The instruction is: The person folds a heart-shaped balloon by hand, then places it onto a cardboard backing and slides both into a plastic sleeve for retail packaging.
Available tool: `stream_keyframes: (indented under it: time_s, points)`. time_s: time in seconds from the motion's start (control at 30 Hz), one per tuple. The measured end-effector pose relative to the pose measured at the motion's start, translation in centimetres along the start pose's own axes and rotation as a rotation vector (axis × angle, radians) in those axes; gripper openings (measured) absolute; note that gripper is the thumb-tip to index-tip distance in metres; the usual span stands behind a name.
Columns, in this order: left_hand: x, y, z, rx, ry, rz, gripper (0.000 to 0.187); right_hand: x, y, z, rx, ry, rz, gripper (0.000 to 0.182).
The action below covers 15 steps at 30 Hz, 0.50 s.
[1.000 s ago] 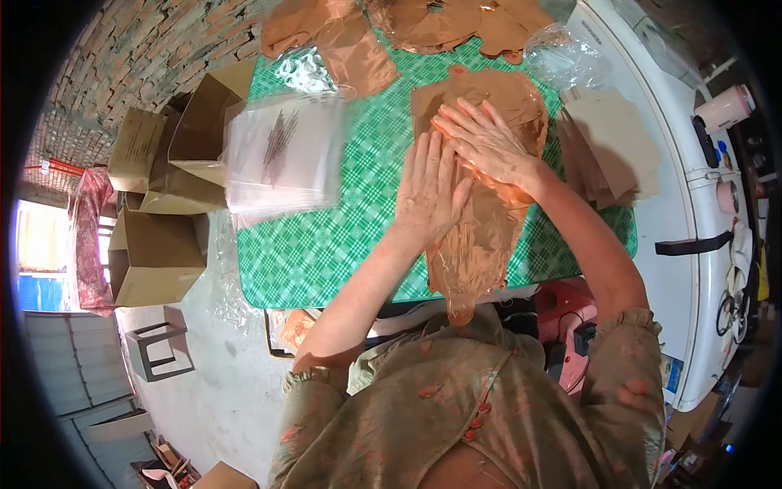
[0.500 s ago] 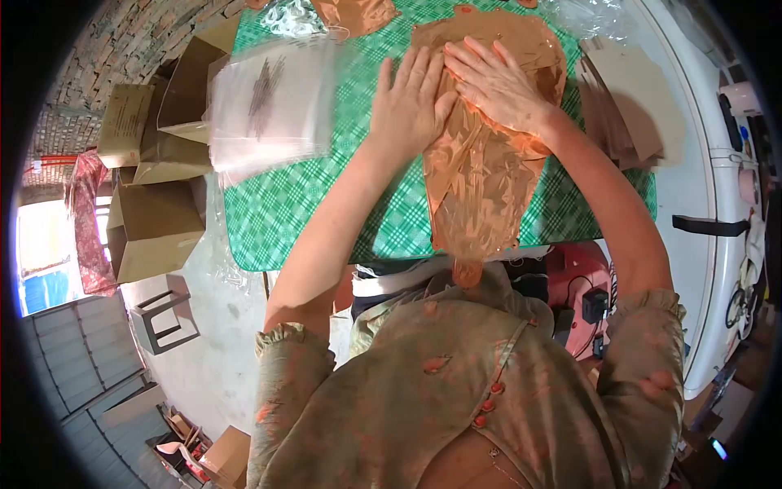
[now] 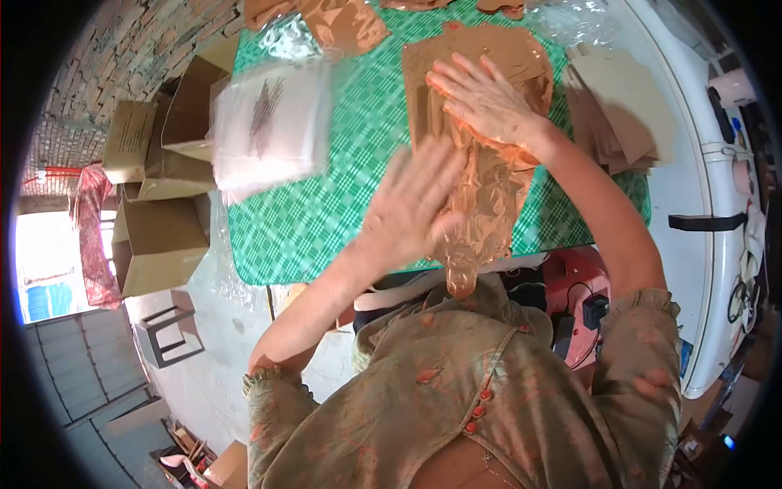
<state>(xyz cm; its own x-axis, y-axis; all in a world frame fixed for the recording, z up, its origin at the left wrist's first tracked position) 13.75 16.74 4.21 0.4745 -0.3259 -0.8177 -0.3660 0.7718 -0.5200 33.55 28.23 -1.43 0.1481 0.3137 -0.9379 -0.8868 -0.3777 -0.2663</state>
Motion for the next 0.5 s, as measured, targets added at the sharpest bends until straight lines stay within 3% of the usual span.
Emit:
stream_keyframes:
  time_s: [0.13, 0.27, 0.3, 0.43, 0.5]
  points:
    - [-1.0, 4.0, 6.9, 0.019, -0.238, 0.063, 0.076, -2.2, 0.4, 0.1, -0.045, 0.224, -0.161, 0.061]
    - [2.4, 6.4, 9.9, 0.032, -0.28, 0.019, 0.074, -2.1, 0.1, 0.0, 0.002, 0.113, 0.134, 0.065]
    - [2.9, 6.4, 9.8, -0.041, -0.213, 0.153, 0.074, -2.1, 0.0, 0.0, -0.002, 0.101, 0.176, 0.066]
    - [3.1, 6.5, 9.9, 0.012, -0.247, 0.145, 0.076, -1.3, -0.4, 0.0, 0.001, 0.111, 0.124, 0.066]
    - [3.4, 6.6, 9.7, -0.005, -0.235, 0.18, 0.074, -1.0, -2.5, -0.3, 0.135, 0.088, 0.054, 0.066]
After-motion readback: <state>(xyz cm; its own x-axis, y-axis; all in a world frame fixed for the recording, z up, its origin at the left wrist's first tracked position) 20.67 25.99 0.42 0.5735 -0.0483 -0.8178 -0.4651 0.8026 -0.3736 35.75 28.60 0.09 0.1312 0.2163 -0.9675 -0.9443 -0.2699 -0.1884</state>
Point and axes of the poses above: each hand's wrist, its own z-axis towards the middle knuckle, its own x-axis out of the palm, y = z × x, the point moved 6 cm from there along z, towards the middle knuckle, and after that the axes turned 13 degrees about -z, right-handed, at the moved point
